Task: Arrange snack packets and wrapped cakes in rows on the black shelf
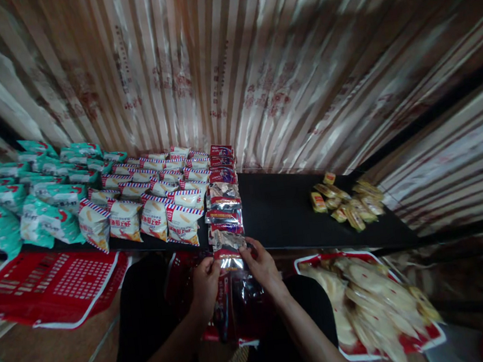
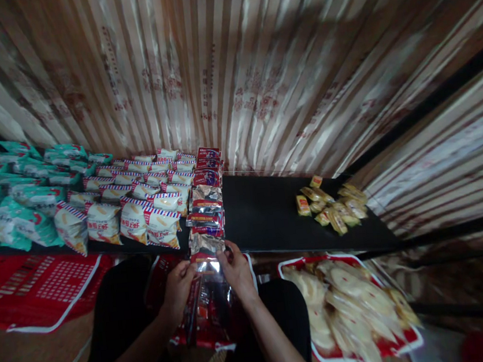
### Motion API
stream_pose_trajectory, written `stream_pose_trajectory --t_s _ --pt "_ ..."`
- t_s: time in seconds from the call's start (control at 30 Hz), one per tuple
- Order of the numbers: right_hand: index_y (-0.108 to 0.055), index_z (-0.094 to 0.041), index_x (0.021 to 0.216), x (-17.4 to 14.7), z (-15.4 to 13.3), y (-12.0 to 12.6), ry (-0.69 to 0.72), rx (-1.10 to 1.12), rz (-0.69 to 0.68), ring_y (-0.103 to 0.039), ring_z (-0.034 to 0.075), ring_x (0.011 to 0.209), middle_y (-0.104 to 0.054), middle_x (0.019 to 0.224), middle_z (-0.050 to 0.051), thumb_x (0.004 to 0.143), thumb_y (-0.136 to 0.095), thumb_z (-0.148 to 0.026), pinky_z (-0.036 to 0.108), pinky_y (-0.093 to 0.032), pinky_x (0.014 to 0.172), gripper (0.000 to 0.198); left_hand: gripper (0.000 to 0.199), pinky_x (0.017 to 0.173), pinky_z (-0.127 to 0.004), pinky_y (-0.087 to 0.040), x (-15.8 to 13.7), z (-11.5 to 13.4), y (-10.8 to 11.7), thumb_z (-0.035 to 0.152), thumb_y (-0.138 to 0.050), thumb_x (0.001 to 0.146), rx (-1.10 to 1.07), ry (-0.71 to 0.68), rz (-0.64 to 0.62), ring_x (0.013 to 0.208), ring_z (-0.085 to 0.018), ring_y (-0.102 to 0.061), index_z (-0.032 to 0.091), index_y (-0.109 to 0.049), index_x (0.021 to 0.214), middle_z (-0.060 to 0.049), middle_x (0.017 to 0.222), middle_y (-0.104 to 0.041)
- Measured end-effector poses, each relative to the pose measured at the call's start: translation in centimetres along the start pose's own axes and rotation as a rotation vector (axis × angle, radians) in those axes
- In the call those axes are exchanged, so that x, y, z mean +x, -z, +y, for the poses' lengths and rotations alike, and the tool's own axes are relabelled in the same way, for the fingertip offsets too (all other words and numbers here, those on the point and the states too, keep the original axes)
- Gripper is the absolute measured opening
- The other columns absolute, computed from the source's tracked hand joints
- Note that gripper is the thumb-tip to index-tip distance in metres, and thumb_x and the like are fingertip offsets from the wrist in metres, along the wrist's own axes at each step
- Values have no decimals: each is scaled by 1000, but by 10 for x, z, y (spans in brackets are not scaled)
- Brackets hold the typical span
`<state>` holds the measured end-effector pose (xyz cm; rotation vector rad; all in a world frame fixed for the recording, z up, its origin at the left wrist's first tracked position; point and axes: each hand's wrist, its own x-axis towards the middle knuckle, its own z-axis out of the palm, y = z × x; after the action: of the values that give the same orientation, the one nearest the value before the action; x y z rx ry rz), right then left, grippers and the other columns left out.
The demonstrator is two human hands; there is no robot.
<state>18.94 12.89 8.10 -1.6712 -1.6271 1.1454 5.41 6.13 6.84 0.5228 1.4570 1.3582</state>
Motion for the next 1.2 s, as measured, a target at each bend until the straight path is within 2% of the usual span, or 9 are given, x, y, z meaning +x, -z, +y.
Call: stream_pose_trajectory --t_s 0.23,0.4,0.6,0.7,0.8,0.93,1.0,1.1,1.2 --pt "-55 -14 122 0 -1 -5 58 -197 123 -63 24 90 -65 100 11 79 -51 -46 38 -46 85 53 23 57 -23 -44 9 0 3 39 -60 67 35 -21 -20 60 -15 -57 16 -57 63 -1 62 -62" --pt "-57 -16 119 -4 7 -4 122 -194 197 -61 23 87 -60 106 13 80 -48 -50 39 -49 82 52 25 59 -24 -45 11 -6 -1 41 -60 69 30 -27 -34 64 -16 -60 16 -58 67 -2 64 -63" --pt "-62 -18 108 -17 12 3 160 -148 273 -58 26 97 -59 108 13 80 -47 -51 42 -47 87 46 42 62 -30 -48 6 -8 7 45 -68 62 22 12 86 67 -20 -65 16 -58 90 -5 72 -69" --pt "-63 -20 102 -34 9 4 198 -65 276 -58 25 99 -62 103 11 82 -47 -51 40 -46 90 41 45 63 -30 -48 -7 -3 15 47 -71 54 21 49 142 67 -20 -64 15 -59 83 -6 71 -68" --pt "-65 -21 98 -57 3 1 216 41 134 -59 24 99 -65 103 9 84 -48 -50 38 -45 93 37 44 56 -27 -45 -25 8 17 52 -72 52 -71 90 97 57 -16 -59 15 -59 73 -1 60 -62" --pt "-65 -22 104 -87 -3 -6 203 233 -313 -62 24 99 -68 103 8 86 -47 -51 38 -47 91 38 44 45 -21 -37 -44 29 12 53 -69 60 -276 71 46 43 -9 -48 16 -60 82 6 50 -52" --pt "-63 -23 111 -100 -4 -10 210 318 -460 -62 24 103 -68 107 8 86 -49 -49 39 -46 93 39 43 43 -20 -35 -48 40 8 52 -69 62 -358 45 83 41 -7 -46 16 -60 84 7 50 -50" --pt "-58 -25 121 -114 -4 -15 236 386 -493 -55 25 116 -60 124 8 78 -62 -44 41 -42 100 47 39 45 -20 -38 -47 51 4 47 -71 62 -421 71 163 44 -7 -49 16 -60 83 7 53 -52" --pt "-50 -25 130 -121 -4 -14 211 403 -427 -49 27 123 -54 133 9 68 -71 -42 43 -39 103 67 35 50 -20 -42 -45 56 0 40 -73 61 -449 100 206 49 -8 -53 16 -61 83 5 60 -57"
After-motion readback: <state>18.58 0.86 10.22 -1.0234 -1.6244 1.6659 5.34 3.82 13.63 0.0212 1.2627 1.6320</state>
